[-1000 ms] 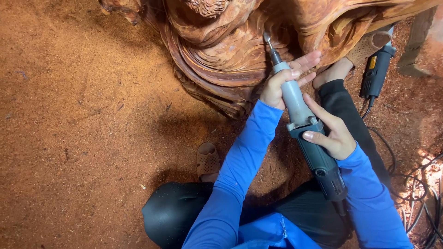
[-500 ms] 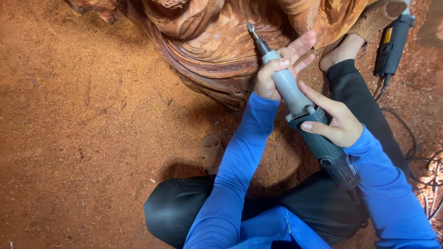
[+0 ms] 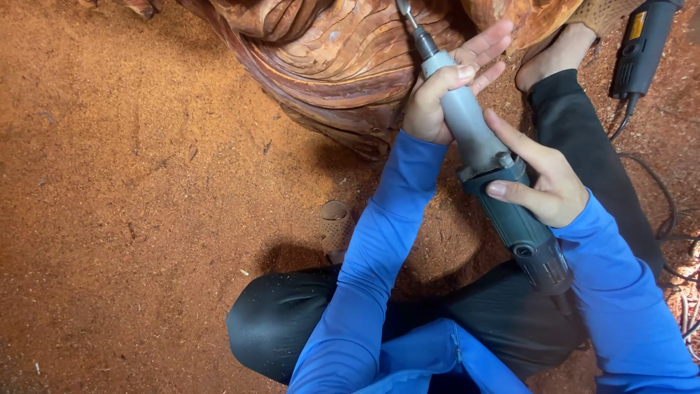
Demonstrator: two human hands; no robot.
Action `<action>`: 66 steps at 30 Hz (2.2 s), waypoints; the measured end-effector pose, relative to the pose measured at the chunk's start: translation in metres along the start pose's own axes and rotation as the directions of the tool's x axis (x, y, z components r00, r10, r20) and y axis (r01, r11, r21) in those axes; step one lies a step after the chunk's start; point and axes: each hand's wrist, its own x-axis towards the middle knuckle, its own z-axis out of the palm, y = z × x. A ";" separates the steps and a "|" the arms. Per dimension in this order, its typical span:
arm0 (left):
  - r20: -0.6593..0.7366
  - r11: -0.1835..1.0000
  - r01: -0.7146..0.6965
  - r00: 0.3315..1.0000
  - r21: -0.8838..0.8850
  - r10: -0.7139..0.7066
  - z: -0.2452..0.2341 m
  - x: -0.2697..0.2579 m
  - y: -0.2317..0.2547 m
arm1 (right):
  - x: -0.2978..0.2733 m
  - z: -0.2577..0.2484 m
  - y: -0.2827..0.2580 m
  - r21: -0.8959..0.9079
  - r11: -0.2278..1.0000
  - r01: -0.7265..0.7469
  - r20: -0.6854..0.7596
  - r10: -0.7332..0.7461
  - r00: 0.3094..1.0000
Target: Carving and refining details on a large wooden sculpture using a power rotary tool
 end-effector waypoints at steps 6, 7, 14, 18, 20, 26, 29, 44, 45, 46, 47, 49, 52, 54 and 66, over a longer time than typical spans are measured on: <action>-0.001 0.999 -0.007 1.000 -0.040 0.007 -0.007 -0.002 -0.008 | 0.001 -0.001 0.000 -0.038 0.999 0.010 0.007 -0.010 1.000; 0.014 0.997 -0.015 1.000 -0.073 0.016 -0.010 -0.001 -0.011 | 0.001 -0.002 0.000 -0.050 0.999 0.011 0.015 -0.011 1.000; 0.088 0.992 0.099 0.990 0.079 -0.106 -0.015 -0.004 -0.020 | -0.009 -0.004 0.006 -0.224 0.974 0.022 0.010 -0.020 1.000; 0.033 0.988 0.088 0.995 0.130 -0.093 -0.002 0.001 -0.006 | -0.002 -0.003 -0.002 -0.271 0.962 0.044 -0.024 -0.052 0.998; 0.013 0.988 0.090 0.996 0.122 -0.092 -0.001 0.001 -0.002 | 0.001 -0.002 -0.002 -0.260 0.964 0.059 -0.021 -0.066 0.998; 0.005 0.991 0.091 0.996 0.098 -0.092 -0.004 0.002 -0.007 | -0.001 -0.001 0.002 -0.237 0.971 0.014 -0.040 -0.024 0.999; -0.005 0.989 0.102 0.995 0.102 -0.102 -0.005 0.003 -0.006 | -0.001 -0.001 0.003 -0.208 0.978 0.000 -0.045 -0.010 0.999; 0.010 0.991 0.083 0.996 0.108 -0.085 -0.009 0.004 -0.011 | -0.003 -0.005 0.013 -0.168 0.986 0.005 -0.024 -0.009 1.000; 0.009 0.993 0.082 0.997 0.091 -0.083 -0.011 0.004 -0.013 | -0.002 -0.004 0.011 -0.163 0.987 -0.011 -0.026 0.007 1.000; 0.007 0.994 0.080 0.997 0.073 -0.081 -0.012 0.004 -0.014 | -0.002 -0.004 0.010 -0.159 0.987 -0.027 -0.028 0.022 0.999; 0.010 0.994 0.080 0.997 0.075 -0.081 -0.012 0.004 -0.013 | -0.002 -0.004 0.010 -0.159 0.987 -0.025 -0.030 0.020 0.999; 0.017 0.995 0.096 0.995 0.033 -0.097 -0.012 0.003 -0.011 | -0.001 -0.003 0.009 -0.180 0.983 -0.024 -0.025 0.020 0.999; 0.012 0.992 0.120 0.993 -0.024 -0.120 -0.006 0.002 -0.004 | 0.002 -0.005 0.012 -0.190 0.982 0.008 -0.005 -0.009 1.000; 0.004 0.993 0.118 0.993 -0.023 -0.118 -0.007 0.003 -0.005 | 0.002 -0.006 0.013 -0.182 0.983 0.009 -0.006 -0.011 1.000; -0.039 0.994 0.106 0.993 -0.030 -0.107 -0.007 0.004 -0.008 | 0.001 -0.005 0.015 -0.178 0.984 0.009 -0.018 -0.013 1.000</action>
